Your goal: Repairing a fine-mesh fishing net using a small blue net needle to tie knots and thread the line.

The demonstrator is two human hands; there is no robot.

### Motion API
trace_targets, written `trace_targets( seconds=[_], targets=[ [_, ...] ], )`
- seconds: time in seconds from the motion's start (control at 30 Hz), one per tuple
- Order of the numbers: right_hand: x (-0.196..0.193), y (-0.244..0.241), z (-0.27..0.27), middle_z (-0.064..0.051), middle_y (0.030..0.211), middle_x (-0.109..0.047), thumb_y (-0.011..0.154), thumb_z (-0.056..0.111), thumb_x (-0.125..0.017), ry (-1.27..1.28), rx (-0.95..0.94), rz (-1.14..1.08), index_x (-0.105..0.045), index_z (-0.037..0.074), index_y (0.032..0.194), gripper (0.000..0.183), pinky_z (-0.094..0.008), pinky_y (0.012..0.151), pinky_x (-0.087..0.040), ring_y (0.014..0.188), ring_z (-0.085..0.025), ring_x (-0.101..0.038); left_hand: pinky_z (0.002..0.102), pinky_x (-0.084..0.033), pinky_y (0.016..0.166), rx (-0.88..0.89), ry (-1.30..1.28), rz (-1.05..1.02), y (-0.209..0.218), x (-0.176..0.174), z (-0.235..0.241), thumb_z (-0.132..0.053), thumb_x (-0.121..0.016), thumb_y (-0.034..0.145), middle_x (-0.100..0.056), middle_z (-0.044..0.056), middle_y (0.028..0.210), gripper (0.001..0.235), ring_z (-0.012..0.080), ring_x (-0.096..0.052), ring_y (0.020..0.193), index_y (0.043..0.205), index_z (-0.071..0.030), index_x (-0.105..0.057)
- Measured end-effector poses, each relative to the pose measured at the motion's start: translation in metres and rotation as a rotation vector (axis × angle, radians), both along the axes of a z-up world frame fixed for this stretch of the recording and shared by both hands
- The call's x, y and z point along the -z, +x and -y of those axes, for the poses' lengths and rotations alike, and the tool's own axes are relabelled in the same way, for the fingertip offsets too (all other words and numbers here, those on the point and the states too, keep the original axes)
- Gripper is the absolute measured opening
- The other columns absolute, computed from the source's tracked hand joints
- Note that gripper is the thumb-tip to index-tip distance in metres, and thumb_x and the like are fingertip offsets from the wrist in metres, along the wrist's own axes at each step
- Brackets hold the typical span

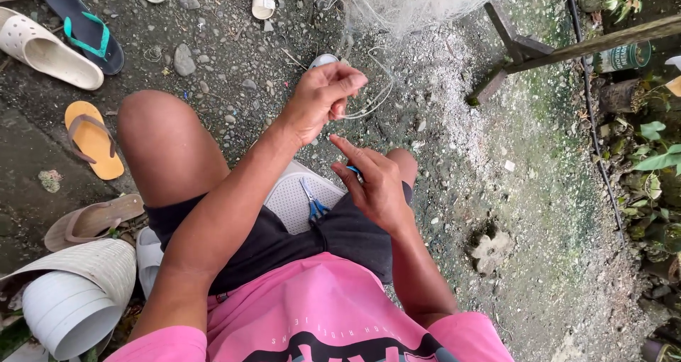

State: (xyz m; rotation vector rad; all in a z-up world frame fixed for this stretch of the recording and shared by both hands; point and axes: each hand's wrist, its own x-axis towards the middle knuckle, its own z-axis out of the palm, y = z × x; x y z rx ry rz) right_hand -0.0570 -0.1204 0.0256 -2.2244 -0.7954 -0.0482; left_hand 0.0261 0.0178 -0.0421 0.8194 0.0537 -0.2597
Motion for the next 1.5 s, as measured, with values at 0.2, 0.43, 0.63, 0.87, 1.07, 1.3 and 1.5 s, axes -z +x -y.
trace_targets(
  seconds=[0.2,0.43,0.63,0.87,1.07,1.3,1.5],
  targets=[
    [0.001,-0.001,0.0,-0.01,0.067,-0.058,0.088,0.012,-0.068,-0.011,0.002,-0.004,-0.061,0.007,0.126,0.039,-0.036,0.058,-0.05,0.059,-0.029,-0.06,0.024,-0.043,0.074,-0.079,-0.194,0.041,-0.014,-0.003,0.001,-0.033,-0.064,0.089,-0.06,0.006,0.11,0.024,0.0142,-0.059,0.095,0.097,-0.012,-0.055],
    [-0.008,-0.002,0.001,-0.009,0.07,-0.058,0.088,0.017,-0.068,-0.029,-0.053,-0.01,-0.058,0.007,0.129,0.044,-0.037,0.059,-0.05,0.062,-0.029,-0.06,0.027,-0.043,0.087,-0.072,-0.259,0.17,-0.021,-0.013,-0.005,-0.028,-0.059,0.093,-0.056,0.008,0.125,0.018,0.0182,-0.054,0.114,0.099,-0.013,-0.052],
    [-0.05,0.006,0.001,-0.012,0.077,-0.056,0.099,0.036,-0.037,-0.024,-0.252,-0.086,-0.057,-0.001,0.125,0.049,-0.04,0.061,-0.049,0.068,-0.032,-0.057,0.023,-0.047,0.083,-0.099,-0.188,0.247,-0.028,-0.023,-0.001,-0.021,-0.063,0.091,-0.062,0.015,0.114,0.018,0.0208,-0.061,0.105,0.099,-0.009,-0.051],
    [-0.072,0.055,0.018,-0.013,0.087,-0.055,0.096,0.008,-0.055,-0.138,-0.074,0.224,-0.068,0.0,0.107,0.019,-0.038,0.065,-0.047,0.074,-0.03,-0.056,0.024,-0.051,0.08,-0.152,-0.083,0.329,-0.027,-0.035,-0.002,-0.009,-0.059,0.093,-0.066,0.017,0.106,0.01,0.0204,-0.066,0.097,0.101,-0.004,-0.054],
    [-0.082,0.096,0.01,-0.01,0.087,-0.058,0.097,0.007,-0.064,-0.41,-0.126,0.65,-0.06,0.004,0.091,0.007,-0.032,0.061,-0.038,0.073,-0.021,-0.05,0.025,-0.053,0.082,-0.112,-0.073,0.337,-0.021,-0.034,-0.002,-0.008,-0.058,0.094,-0.066,0.011,0.111,0.009,0.0177,-0.065,0.097,0.103,-0.008,-0.057],
    [-0.083,0.121,0.008,-0.008,0.08,-0.059,0.085,0.004,-0.063,-0.368,-0.378,0.638,-0.061,0.007,0.086,0.003,-0.035,0.068,-0.033,0.068,-0.021,-0.05,0.021,-0.05,0.071,0.014,-0.231,0.318,-0.004,-0.021,-0.003,-0.013,-0.06,0.094,-0.063,0.006,0.108,0.014,0.0188,-0.067,0.095,0.107,-0.007,-0.059],
    [-0.054,0.134,0.009,-0.011,0.083,-0.049,0.094,0.02,-0.057,-0.151,-0.418,0.781,-0.068,0.009,0.103,0.018,-0.035,0.063,-0.033,0.072,-0.022,-0.044,0.027,-0.052,0.08,0.125,-0.411,0.451,0.008,-0.032,-0.004,-0.018,-0.062,0.094,-0.058,0.002,0.1,0.016,0.0121,-0.056,0.09,0.105,-0.007,-0.059]
  ],
)
